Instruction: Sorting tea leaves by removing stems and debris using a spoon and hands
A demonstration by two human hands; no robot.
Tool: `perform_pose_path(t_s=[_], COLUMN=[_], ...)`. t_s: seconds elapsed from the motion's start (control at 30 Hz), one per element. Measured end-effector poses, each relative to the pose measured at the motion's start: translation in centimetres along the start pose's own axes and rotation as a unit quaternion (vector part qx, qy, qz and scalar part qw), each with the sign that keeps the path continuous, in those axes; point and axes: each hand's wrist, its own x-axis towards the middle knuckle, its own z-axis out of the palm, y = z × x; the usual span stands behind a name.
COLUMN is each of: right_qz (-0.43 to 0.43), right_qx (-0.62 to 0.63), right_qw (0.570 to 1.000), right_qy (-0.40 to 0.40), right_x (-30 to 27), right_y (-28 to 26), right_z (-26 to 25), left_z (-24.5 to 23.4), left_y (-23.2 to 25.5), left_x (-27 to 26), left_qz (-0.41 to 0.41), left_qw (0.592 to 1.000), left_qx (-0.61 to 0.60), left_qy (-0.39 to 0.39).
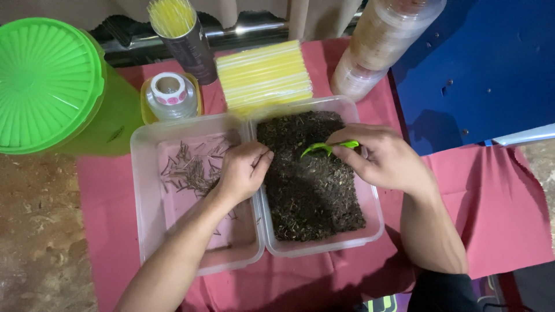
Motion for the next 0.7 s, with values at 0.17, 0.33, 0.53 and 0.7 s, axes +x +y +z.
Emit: perform_pose_path(t_s=[0.17, 0.33, 0.53, 0.7], right_qz=[0.01, 0.062, 0.144, 0.178], right_qx=[-0.1, -0.221, -0.201, -0.086], right_qw=[0.994, 0.973, 0.966, 0.965], right_qy=[0.042, 0.014, -0.078, -0.174], right_x=[-0.8, -0.6, 0.3, 1.5], right_y=[0.4, 3.1, 5.3, 4.9], right_z=[-0.2, 0.2, 3.7, 5.2], left_z=[-0.3, -0.7, -0.7, -0.8], left_y=[0.6, 1.1, 1.2, 1.2], left_x=[0.4, 0.4, 0.5, 0.7], left_qz=[-0.012, -0.021, -0.017, -0.006], left_qw=[1.0, 0.999, 1.0, 1.0], left_qx=[-0.002, -0.003, -0.013, 0.013], left_qy=[-0.008, -0.032, -0.014, -0.023])
